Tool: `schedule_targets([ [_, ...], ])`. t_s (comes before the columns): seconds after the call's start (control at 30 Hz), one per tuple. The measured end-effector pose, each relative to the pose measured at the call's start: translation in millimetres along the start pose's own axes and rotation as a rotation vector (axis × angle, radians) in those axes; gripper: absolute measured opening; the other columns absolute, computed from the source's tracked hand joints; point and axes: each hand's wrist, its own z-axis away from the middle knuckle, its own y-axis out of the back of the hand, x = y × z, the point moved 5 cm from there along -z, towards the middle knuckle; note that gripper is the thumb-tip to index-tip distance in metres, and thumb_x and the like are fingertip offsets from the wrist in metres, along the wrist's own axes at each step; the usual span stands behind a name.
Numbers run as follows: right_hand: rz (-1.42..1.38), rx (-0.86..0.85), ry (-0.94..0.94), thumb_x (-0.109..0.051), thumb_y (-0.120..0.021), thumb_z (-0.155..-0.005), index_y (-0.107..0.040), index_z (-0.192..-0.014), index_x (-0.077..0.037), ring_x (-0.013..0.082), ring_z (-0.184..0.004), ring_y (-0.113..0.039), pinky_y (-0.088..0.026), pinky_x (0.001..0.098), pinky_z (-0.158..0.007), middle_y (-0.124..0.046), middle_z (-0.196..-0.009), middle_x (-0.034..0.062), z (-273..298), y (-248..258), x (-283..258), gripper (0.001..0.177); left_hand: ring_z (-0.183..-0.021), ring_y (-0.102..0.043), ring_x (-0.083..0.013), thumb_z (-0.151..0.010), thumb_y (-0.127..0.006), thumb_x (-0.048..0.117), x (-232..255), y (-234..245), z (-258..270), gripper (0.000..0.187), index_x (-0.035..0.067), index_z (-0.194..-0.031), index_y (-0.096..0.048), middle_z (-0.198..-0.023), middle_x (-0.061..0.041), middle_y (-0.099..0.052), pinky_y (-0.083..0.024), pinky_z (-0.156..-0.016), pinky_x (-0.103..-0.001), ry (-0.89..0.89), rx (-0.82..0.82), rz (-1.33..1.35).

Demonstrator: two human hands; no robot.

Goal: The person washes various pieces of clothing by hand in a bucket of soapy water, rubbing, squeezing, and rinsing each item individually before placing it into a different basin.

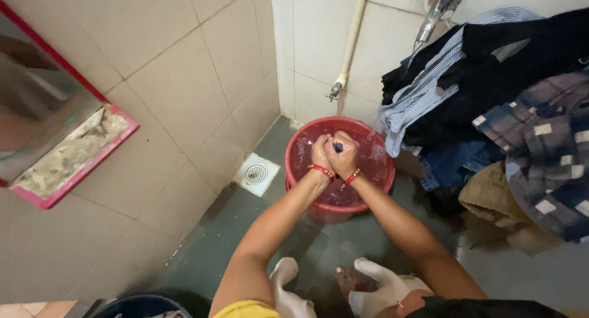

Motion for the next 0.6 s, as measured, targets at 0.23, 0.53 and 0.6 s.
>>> schedule_targets([
  [0.23, 0.132, -0.185, -0.022, -0.024, -0.079, -0.092, -0.057, -0.078, 0.0, 0.0361, -0.07, -0.057, -0.046, 0.0449, -0.065, -0.056, -0.079, 0.0171, -19.3, -10.5, -53.2, 0.035, -0.092, -0.066, -0.0181, -0.1, -0.055, 0.044, 99.3, -43.8, 86.5, 0.04, 0.007, -0.109, -0.069, -0.1, -0.005, -0.07, -0.054, -0.085, -0.034, -0.038, -0.093, -0.279],
  [0.53, -0.457, -0.914, 0.126, -0.033, -0.086, -0.082, -0.056, -0.11, 0.0, 0.0271, -0.105, -0.055, -0.046, 0.0379, -0.094, -0.053, -0.108, 0.014, -0.6, -98.4, -261.6, 0.053, -0.105, -0.067, -0.0435, -0.103, -0.044, 0.059, 367.5, 61.5, 369.8, 0.062, 0.004, -0.11, -0.071, -0.114, -0.024, -0.07, -0.052, -0.091, -0.05, -0.588, 0.349, -1.878],
  [0.6, -0.351, -1.078, 0.162, -0.033, -0.088, -0.078, -0.06, -0.105, 0.0, 0.0284, -0.099, -0.059, -0.048, 0.0375, -0.091, -0.057, -0.103, 0.0148, 28.4, -129.8, -296.3, 0.051, -0.105, -0.066, -0.0448, -0.102, -0.041, 0.061, 405.5, 101.0, 437.4, 0.065, 0.006, -0.112, -0.072, -0.11, -0.025, -0.071, -0.051, -0.092, -0.051, -0.483, 0.527, -1.903],
])
